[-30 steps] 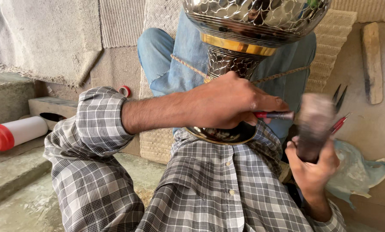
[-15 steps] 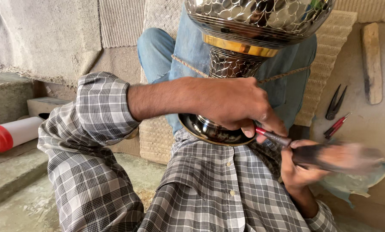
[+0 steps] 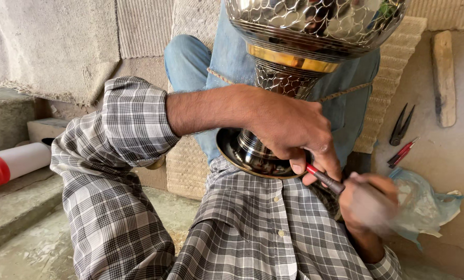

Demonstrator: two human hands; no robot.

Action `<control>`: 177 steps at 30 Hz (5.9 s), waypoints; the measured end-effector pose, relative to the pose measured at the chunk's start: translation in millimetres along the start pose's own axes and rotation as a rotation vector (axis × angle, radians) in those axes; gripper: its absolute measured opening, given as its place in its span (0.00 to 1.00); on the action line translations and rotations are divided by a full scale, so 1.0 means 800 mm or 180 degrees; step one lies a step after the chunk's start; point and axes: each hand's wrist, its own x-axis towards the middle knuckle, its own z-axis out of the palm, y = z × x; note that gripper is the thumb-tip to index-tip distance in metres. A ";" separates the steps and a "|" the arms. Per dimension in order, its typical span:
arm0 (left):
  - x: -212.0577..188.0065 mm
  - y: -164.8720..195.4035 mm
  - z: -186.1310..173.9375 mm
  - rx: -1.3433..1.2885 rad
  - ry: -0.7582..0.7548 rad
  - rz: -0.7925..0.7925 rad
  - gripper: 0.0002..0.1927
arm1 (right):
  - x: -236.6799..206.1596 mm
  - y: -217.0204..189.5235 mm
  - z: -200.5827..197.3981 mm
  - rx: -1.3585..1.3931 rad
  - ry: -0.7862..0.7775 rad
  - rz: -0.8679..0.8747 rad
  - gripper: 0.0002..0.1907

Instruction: The person sits on the floor with a large polished metal vase held between their legs and a rope support, holds a chisel against the vase's surface, and repeatedly strikes the chisel with a wooden mallet to engrave decorative patterns, repositioning the chisel around the vase as they work.

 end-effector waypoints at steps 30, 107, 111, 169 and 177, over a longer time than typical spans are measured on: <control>-0.065 0.054 0.068 0.0316 0.2875 -0.1092 0.28 | 0.024 0.001 -0.023 0.0783 -0.0463 0.1432 0.40; -0.071 0.056 0.138 -0.0270 0.4870 -0.1258 0.21 | 0.340 -0.008 -0.052 -0.0593 -0.3552 -0.0544 0.38; -0.070 0.060 0.132 -0.0220 0.4712 -0.1064 0.19 | 0.338 -0.017 -0.056 -0.0575 -0.3524 -0.0274 0.38; -0.092 0.017 0.064 0.0457 0.2550 0.0024 0.38 | 0.195 -0.076 -0.074 -0.0073 -0.1612 0.1386 0.16; -0.100 0.034 0.108 -0.0110 0.3697 -0.0262 0.26 | 0.172 0.048 -0.143 -0.0290 -0.2262 0.1937 0.09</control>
